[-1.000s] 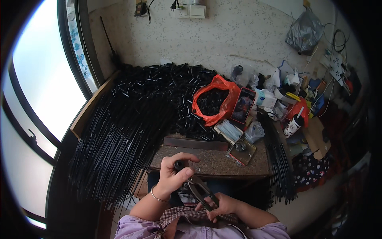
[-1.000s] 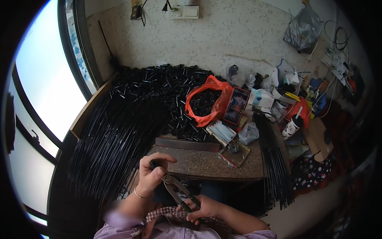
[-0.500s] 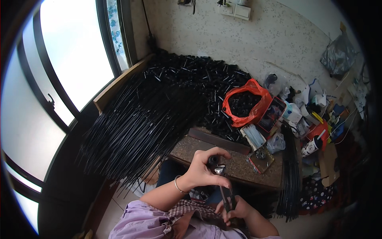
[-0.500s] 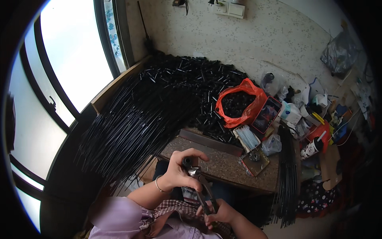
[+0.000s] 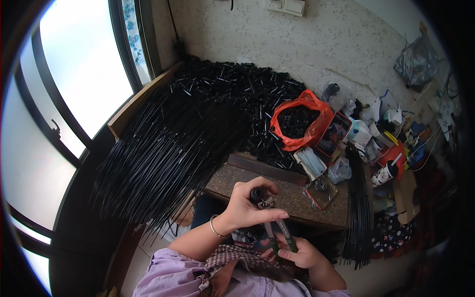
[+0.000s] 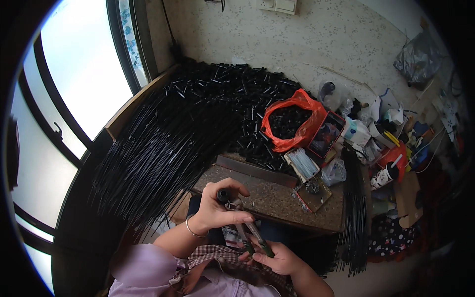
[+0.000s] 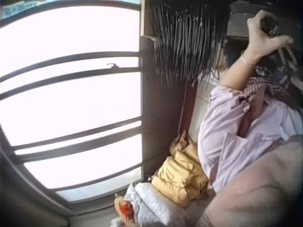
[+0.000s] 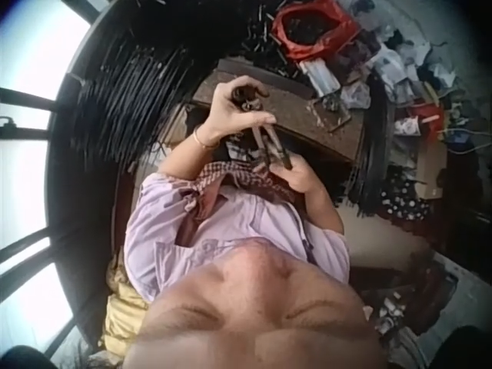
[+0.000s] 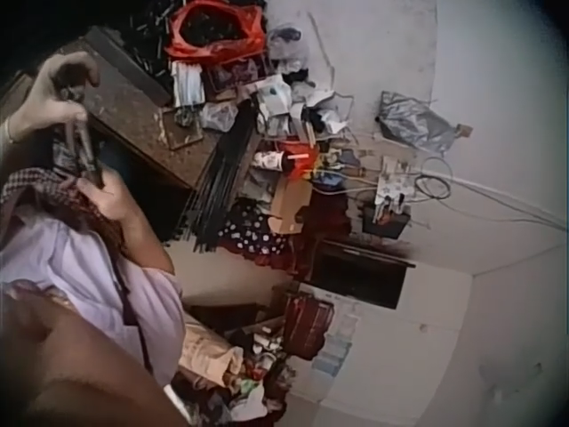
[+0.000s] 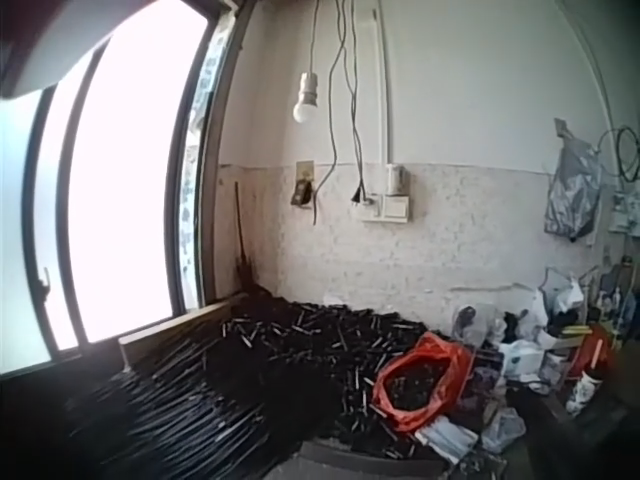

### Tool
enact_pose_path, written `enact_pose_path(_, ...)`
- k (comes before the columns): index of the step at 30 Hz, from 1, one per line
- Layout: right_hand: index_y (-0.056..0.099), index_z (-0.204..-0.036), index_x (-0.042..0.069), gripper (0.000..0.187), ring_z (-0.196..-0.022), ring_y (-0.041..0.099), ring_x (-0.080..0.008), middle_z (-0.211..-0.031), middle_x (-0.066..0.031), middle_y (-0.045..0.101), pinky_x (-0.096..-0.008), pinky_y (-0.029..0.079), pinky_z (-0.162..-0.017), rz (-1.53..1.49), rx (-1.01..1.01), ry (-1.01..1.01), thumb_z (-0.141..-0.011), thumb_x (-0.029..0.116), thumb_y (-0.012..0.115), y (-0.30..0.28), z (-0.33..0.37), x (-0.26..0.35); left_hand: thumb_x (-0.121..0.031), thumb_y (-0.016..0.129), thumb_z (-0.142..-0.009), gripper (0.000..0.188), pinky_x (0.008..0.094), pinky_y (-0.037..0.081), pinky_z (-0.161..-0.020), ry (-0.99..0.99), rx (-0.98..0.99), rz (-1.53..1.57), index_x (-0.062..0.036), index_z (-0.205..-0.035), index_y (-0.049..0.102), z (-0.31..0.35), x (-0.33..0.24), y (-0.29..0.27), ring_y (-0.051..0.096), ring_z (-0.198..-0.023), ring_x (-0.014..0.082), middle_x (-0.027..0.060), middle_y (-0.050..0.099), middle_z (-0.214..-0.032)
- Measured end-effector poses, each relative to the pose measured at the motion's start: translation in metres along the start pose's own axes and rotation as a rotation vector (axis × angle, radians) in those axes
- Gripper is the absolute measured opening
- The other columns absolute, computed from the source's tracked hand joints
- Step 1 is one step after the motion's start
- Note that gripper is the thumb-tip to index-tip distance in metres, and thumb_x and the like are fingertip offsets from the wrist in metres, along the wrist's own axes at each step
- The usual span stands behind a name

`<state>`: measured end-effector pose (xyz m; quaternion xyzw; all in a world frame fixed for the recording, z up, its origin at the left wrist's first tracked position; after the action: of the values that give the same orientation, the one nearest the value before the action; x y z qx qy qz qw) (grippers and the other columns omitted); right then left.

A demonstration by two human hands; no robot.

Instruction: Assembling and crimping components onto wire bundles at a workbench.

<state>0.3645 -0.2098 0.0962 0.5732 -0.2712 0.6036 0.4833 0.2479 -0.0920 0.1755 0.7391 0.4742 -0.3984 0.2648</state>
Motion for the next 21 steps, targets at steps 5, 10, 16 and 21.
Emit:
enact_pose_path(5,0.025,-0.134,-0.003,0.05,-0.069,0.057,-0.0172,-0.085,-0.0119,0.056,-0.0257,0.047,-0.068,-0.25,0.232,0.151,-0.091,0.015,0.045,0.005,0.003,-0.007,-0.017,0.078,-0.062,0.029,0.0164,0.029,-0.047,-0.045,0.04,0.039,-0.0016,-0.079,0.06,0.004,0.003,-0.003,0.041,-0.051,0.0014,-0.0038,0.049,-0.057)
enact_pose_path(10,0.043,-0.115,0.0,0.027,-0.057,0.046,-0.0106,-0.069,-0.0061,0.05,-0.0222,0.04,-0.052,-0.075,0.018,0.104,-0.091,0.012,0.045,-0.003,0.002,-0.037,-0.012,0.073,-0.067,0.019,0.0161,0.03,-0.048,-0.147,0.046,0.059,-0.0015,-0.077,0.06,0.004,0.023,0.013,0.043,-0.054,0.0012,-0.0034,0.052,-0.06)
enact_pose_path(16,0.047,-0.092,0.003,0.011,-0.053,0.045,-0.0082,-0.063,-0.0009,0.047,-0.022,0.038,-0.049,-0.209,-0.17,0.04,-0.089,0.013,0.05,-0.015,-0.013,-0.053,-0.007,0.072,-0.071,0.027,0.0148,0.035,-0.052,-0.157,-0.153,-0.001,0.0017,-0.092,0.059,0.009,0.044,0.022,0.044,-0.055,0.0018,-0.0034,0.052,-0.062)
enact_pose_path(21,0.051,-0.09,0.002,0.015,-0.065,0.06,-0.0222,-0.072,-0.0089,0.059,-0.0316,0.046,-0.058,0.656,-0.937,-0.286,-0.08,0.009,0.06,-0.158,-0.011,-0.01,-0.009,0.074,-0.068,0.042,0.0152,0.025,-0.046,-0.156,-0.12,0.128,0.0027,-0.105,0.056,0.011,0.05,0.015,0.035,-0.048,0.0002,-0.007,0.043,-0.052)
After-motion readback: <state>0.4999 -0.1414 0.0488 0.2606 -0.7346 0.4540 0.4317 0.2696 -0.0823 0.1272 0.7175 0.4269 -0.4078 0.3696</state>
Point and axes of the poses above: each hand's wrist, its own z-axis away from the middle knuckle, its own y-axis out of the palm, x = y × z, the point moved 7 cm from there along -z, towards the middle knuckle
